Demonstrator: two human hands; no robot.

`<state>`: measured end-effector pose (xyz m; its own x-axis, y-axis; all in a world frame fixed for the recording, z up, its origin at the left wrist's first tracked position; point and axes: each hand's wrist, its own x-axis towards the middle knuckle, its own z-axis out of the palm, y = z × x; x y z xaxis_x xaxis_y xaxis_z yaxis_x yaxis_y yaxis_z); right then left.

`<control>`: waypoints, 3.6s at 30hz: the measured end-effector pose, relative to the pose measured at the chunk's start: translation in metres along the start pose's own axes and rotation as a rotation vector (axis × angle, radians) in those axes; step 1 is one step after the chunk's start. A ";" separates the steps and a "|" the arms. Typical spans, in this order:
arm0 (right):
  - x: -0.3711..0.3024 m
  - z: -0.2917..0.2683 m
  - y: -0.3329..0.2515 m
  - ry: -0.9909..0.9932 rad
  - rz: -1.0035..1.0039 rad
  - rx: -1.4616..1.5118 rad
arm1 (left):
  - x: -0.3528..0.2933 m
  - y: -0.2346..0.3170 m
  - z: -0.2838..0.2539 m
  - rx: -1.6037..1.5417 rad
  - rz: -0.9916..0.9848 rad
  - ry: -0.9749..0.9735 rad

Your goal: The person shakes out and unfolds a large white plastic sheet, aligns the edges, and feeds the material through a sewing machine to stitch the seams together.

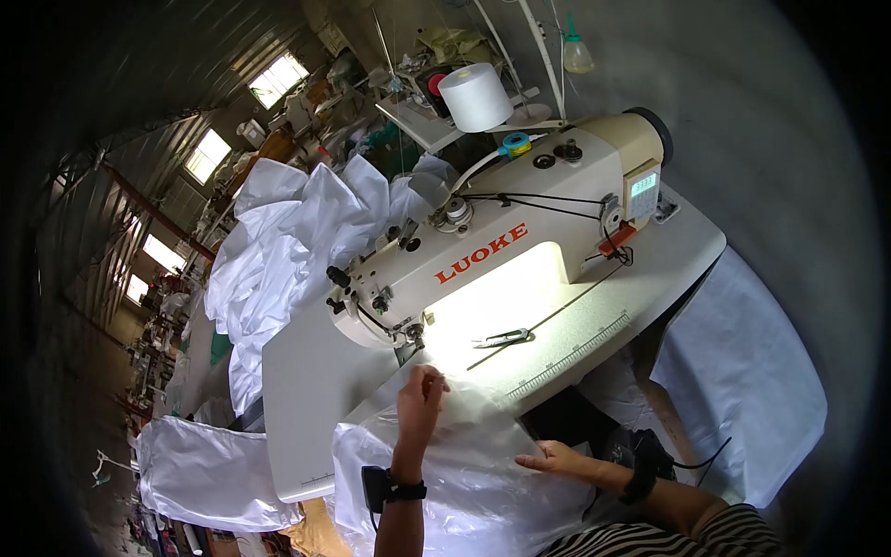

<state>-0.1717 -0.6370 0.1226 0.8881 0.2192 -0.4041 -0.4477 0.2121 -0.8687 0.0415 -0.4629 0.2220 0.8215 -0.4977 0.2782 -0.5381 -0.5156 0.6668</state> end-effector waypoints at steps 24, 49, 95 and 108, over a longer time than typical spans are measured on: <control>0.025 -0.003 0.002 0.247 -0.088 -0.286 | 0.026 -0.039 0.014 0.390 0.185 0.189; -0.009 0.018 -0.042 0.483 -0.367 -0.722 | 0.011 -0.014 0.043 0.623 0.383 -0.021; 0.162 -0.025 -0.140 0.440 -0.747 -1.576 | -0.016 -0.018 0.008 0.506 0.209 -0.201; 0.180 -0.003 -0.152 0.319 -0.669 -1.483 | -0.007 -0.040 -0.002 0.500 0.186 -0.138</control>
<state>0.0562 -0.6323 0.1812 0.9380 0.2374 0.2526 0.3135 -0.8920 -0.3258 0.0577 -0.4369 0.1948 0.6899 -0.6815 0.2442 -0.7234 -0.6620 0.1961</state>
